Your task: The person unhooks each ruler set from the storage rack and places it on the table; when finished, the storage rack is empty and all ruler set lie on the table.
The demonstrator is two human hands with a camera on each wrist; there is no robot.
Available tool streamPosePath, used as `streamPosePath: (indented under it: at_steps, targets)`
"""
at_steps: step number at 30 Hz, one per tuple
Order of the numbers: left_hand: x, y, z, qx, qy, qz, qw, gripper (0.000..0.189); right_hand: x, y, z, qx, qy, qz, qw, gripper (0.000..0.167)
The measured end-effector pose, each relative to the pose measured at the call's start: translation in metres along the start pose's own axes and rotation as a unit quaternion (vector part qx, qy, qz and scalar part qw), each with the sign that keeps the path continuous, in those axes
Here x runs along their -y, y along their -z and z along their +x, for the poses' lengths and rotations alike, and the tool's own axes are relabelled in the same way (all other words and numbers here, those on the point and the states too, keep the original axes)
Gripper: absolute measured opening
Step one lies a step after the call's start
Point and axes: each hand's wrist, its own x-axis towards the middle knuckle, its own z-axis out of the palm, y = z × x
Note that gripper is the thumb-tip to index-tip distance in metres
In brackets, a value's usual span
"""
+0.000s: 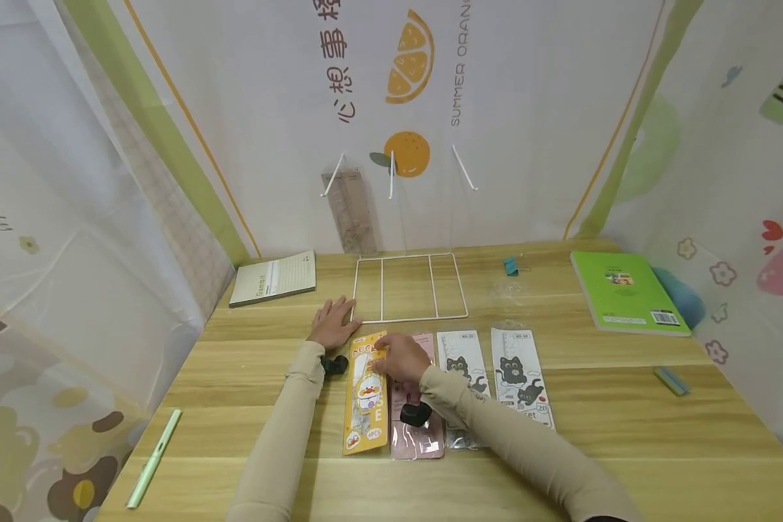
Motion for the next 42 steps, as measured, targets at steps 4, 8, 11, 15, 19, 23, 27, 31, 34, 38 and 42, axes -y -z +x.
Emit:
streamPosePath:
  at_steps: [4, 8, 11, 15, 19, 23, 27, 31, 34, 38, 42]
  targets:
    - [0.001, -0.002, 0.0, -0.001, 0.0, 0.002, 1.0, 0.058, 0.002, -0.001, 0.0, 0.026, 0.002, -0.06, 0.9979, 0.041]
    - [0.0, -0.001, -0.001, -0.002, -0.003, -0.002, 1.0, 0.058, -0.002, -0.003, 0.003, 0.028, 0.027, -0.118, 0.9923, 0.037]
    - [-0.001, -0.001, -0.002, -0.003, -0.003, 0.0, 1.0, 0.058, -0.004, -0.003, 0.005, 0.024, 0.034, -0.131, 0.9905, 0.036]
    - [-0.002, -0.002, 0.0, -0.002, -0.006, -0.003, 1.0, 0.058, -0.006, 0.006, 0.007, 0.006, 0.036, -0.122, 0.9919, 0.035]
    - [-0.002, -0.003, 0.001, 0.004, -0.006, -0.002, 1.0, 0.059, -0.015, 0.038, 0.013, -0.038, 0.028, -0.108, 0.9931, 0.036]
    - [-0.001, -0.002, 0.001, 0.008, -0.002, -0.002, 1.0, 0.059, -0.038, 0.09, 0.025, -0.076, 0.026, -0.064, 0.9947, 0.041]
    - [-0.001, -0.001, 0.0, 0.007, -0.002, -0.008, 0.9999, 0.059, -0.071, 0.131, 0.036, -0.092, 0.013, -0.062, 0.9937, 0.048]
    - [0.0, 0.001, -0.002, 0.006, -0.001, -0.009, 0.9999, 0.059, -0.097, 0.147, 0.045, -0.056, -0.009, -0.102, 0.9931, 0.06]
    - [0.001, 0.002, -0.002, 0.005, 0.0, -0.009, 1.0, 0.06, -0.11, 0.147, 0.048, -0.026, -0.021, -0.118, 0.9925, 0.071]
    - [0.002, 0.002, -0.002, 0.003, 0.002, -0.013, 0.9999, 0.059, -0.119, 0.142, 0.05, -0.027, -0.013, -0.127, 0.9914, 0.076]
    - [0.002, 0.0, 0.0, 0.007, -0.004, -0.014, 0.9999, 0.059, -0.125, 0.14, 0.048, -0.048, -0.016, -0.126, 0.9907, 0.074]
